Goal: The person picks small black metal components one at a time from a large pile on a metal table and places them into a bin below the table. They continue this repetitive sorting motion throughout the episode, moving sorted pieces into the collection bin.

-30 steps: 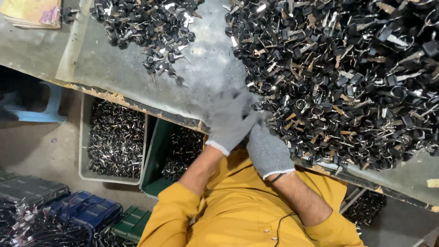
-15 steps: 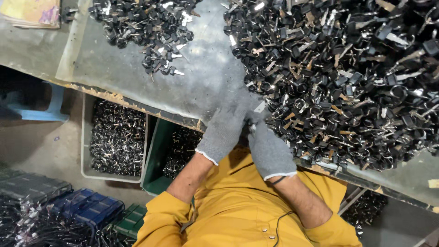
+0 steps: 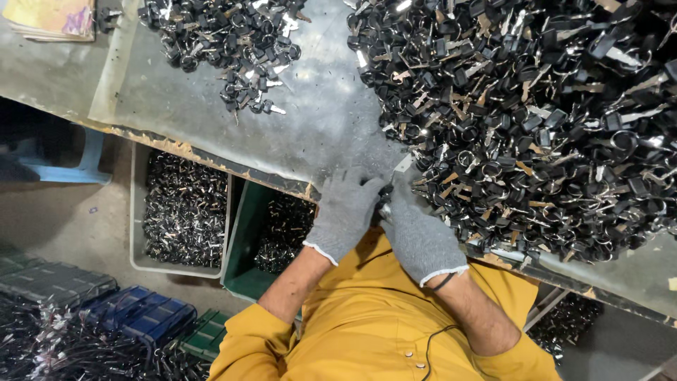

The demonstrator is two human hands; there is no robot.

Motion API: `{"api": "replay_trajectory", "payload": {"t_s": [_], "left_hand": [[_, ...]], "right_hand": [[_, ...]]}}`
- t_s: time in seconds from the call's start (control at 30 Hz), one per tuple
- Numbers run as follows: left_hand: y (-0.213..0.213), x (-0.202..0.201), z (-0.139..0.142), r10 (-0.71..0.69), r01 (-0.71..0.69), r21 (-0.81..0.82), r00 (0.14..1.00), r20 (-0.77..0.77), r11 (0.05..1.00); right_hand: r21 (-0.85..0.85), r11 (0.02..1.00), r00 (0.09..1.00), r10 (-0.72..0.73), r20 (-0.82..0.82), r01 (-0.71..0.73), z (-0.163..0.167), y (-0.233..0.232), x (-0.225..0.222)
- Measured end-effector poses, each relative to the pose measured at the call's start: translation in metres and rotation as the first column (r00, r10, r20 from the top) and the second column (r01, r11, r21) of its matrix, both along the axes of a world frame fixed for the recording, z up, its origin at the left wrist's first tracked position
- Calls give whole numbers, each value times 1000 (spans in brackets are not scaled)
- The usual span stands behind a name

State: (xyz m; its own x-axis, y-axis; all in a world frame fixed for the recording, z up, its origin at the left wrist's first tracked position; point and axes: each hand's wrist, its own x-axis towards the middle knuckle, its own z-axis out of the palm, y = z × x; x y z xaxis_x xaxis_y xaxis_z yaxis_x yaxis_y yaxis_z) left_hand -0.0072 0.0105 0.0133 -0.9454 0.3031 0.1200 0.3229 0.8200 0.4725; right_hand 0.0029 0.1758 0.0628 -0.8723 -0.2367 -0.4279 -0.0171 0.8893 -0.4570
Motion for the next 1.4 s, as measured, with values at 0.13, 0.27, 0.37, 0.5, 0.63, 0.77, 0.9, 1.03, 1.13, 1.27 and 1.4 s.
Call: {"api": "replay_trajectory", "payload": {"t_s": [0.13,0.27,0.37,0.5,0.63,0.77,0.9,1.03,1.13,1.27,1.4], "left_hand": [[8,2,-5,-12,13,-15,1000,25,1000],[1,1,-5,144,-203,303,968,207,931],[-9,2,-3,162,-243,342,955,250,907],[-12,0,-7,75,-84,210,996,52,974],[-11,2,-17,-6,16,166,998,-61,986],[-12,2,-23,-60,73,142,994,-96,987],[-13,-2,-23,-43,53,157,997,-70,986],[-10,-3,-14,-84,101,150,990,-110,984],[-9,-4,-3,-23,26,222,1000,-17,975],[-10,-8,4,57,-118,272,973,222,955],[-12,-5,2,8,-15,230,999,31,973]], "right_hand": [[-60,997,993,38,-109,-45,-4,3,2],[53,978,976,-204,77,200,-14,1,5],[36,981,981,-192,18,191,-21,1,7],[-24,994,992,-110,-56,109,-22,-2,6],[80,997,982,21,-189,-6,-13,-13,-1],[146,989,993,-19,117,2,-2,-12,-14],[102,994,991,-47,129,33,-1,-15,-15],[196,981,999,-3,-47,12,-6,-18,-10],[56,998,999,-7,-31,9,-7,-10,-9],[53,998,998,-33,46,31,-6,2,-7],[10,991,988,-131,87,130,-14,-6,-5]]}}
